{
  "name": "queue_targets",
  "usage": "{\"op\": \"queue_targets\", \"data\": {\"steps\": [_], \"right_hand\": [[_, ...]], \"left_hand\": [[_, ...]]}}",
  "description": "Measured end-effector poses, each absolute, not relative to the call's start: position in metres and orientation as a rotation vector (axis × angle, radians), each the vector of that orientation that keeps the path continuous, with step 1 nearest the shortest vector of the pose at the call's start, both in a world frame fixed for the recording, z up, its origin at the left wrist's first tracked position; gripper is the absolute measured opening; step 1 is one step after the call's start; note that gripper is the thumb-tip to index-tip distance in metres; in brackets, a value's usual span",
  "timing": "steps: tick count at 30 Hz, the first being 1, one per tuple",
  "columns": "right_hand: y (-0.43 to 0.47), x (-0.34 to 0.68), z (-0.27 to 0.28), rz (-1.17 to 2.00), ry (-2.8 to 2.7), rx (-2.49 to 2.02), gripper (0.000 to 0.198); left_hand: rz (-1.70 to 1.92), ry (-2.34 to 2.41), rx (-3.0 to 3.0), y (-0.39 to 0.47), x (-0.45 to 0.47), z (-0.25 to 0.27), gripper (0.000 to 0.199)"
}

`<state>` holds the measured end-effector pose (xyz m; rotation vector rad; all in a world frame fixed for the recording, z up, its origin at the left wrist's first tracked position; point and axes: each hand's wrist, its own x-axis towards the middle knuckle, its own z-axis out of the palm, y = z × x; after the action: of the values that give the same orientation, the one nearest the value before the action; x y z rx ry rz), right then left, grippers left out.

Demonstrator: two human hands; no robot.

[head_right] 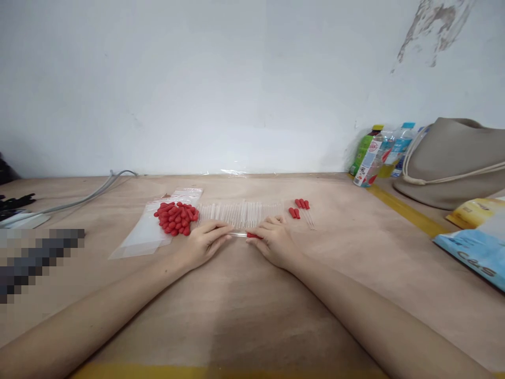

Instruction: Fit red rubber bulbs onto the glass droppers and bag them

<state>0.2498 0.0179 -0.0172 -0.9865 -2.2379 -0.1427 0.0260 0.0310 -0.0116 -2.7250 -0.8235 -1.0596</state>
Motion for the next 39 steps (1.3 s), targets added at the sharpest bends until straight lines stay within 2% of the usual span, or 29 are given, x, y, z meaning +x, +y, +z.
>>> {"op": "queue_targets", "data": {"steps": [8,28,31,34,39], "right_hand": [[0.013,0.248,-0.013,0.14,-2.158,-0.956,0.009],[0.016,0.242,-0.017,0.122,-2.232,-0.84,0.014],[0.019,0.245,-0.017,0.253,-2.174,-0.833,0.015],[0.021,0.247,-0.016,0.51,-1.988,-0.861,0.017],[0.03,0.249,-0.011,0.89,-1.597,-0.948,0.037]], "left_hand": [[-0.98,-0.942,-2.769,0.029,0.024,-0.013,0.023],[-0.925,-0.908,-2.7,0.024,0.03,-0.012,0.02],[-0.965,-0.879,-2.699,0.024,0.031,-0.011,0.018],[-1.019,-0.829,-2.713,0.025,0.031,-0.01,0.018],[-0.92,-0.832,-2.8,0.024,0.029,-0.005,0.031]]}}
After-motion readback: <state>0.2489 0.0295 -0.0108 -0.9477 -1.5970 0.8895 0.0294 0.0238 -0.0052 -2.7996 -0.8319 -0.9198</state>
